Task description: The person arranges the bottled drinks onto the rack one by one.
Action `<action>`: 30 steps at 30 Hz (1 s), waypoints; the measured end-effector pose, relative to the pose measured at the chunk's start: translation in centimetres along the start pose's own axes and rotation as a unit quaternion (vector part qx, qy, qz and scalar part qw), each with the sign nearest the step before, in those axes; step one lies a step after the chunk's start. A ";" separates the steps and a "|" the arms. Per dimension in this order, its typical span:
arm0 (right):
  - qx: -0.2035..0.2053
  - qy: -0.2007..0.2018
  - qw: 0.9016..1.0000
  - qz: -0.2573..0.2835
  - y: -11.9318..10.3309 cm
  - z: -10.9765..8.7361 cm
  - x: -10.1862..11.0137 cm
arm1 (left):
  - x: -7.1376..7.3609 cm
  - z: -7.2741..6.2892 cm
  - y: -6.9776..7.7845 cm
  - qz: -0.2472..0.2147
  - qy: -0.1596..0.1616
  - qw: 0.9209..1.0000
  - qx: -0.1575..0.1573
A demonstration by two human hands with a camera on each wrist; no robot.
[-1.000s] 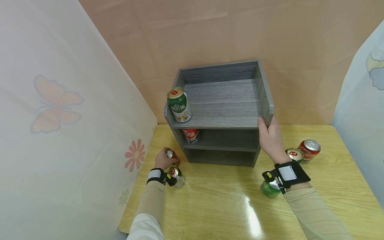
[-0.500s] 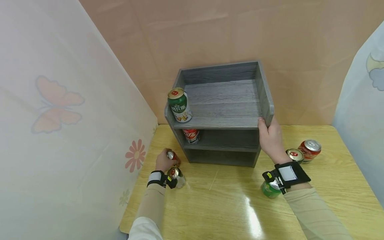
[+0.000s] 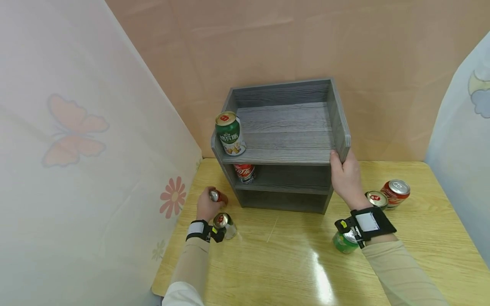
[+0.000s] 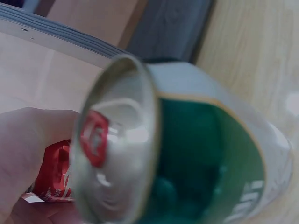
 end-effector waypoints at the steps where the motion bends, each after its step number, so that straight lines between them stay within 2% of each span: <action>1: -0.001 -0.001 1.000 0.002 0.0 0.0 0.0 | 0.2 0.0 0.2 -0.002 0.001 1.000 0.000; 12: -0.004 -0.002 1.000 0.004 0.2 0.0 0.0 | 2.3 -0.2 3.2 0.026 -0.018 0.999 -0.003; 16: -0.003 -0.001 1.000 0.002 0.2 0.1 0.0 | 3.4 -0.5 4.4 0.015 -0.032 0.999 -0.001; 20: -0.004 0.000 1.000 0.004 0.2 0.1 0.0 | 4.6 -0.8 5.5 -0.005 -0.064 0.998 -0.004; 25: -0.004 -0.001 1.000 0.007 0.3 0.1 0.1 | 6.1 -1.1 7.1 0.003 -0.091 0.995 -0.030; 30: -0.002 0.001 1.000 -0.002 0.3 0.2 0.1 | 6.9 -1.6 8.5 0.023 -0.107 0.992 -0.063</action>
Point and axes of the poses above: each hand's wrist, its own z-axis towards the middle knuckle, its own x-axis out of the back of the hand, y = z × x, the point moved 3 cm from there along z, towards the middle knuckle, and after that the axes turned 2 degrees about x, right-handed, at the moved point
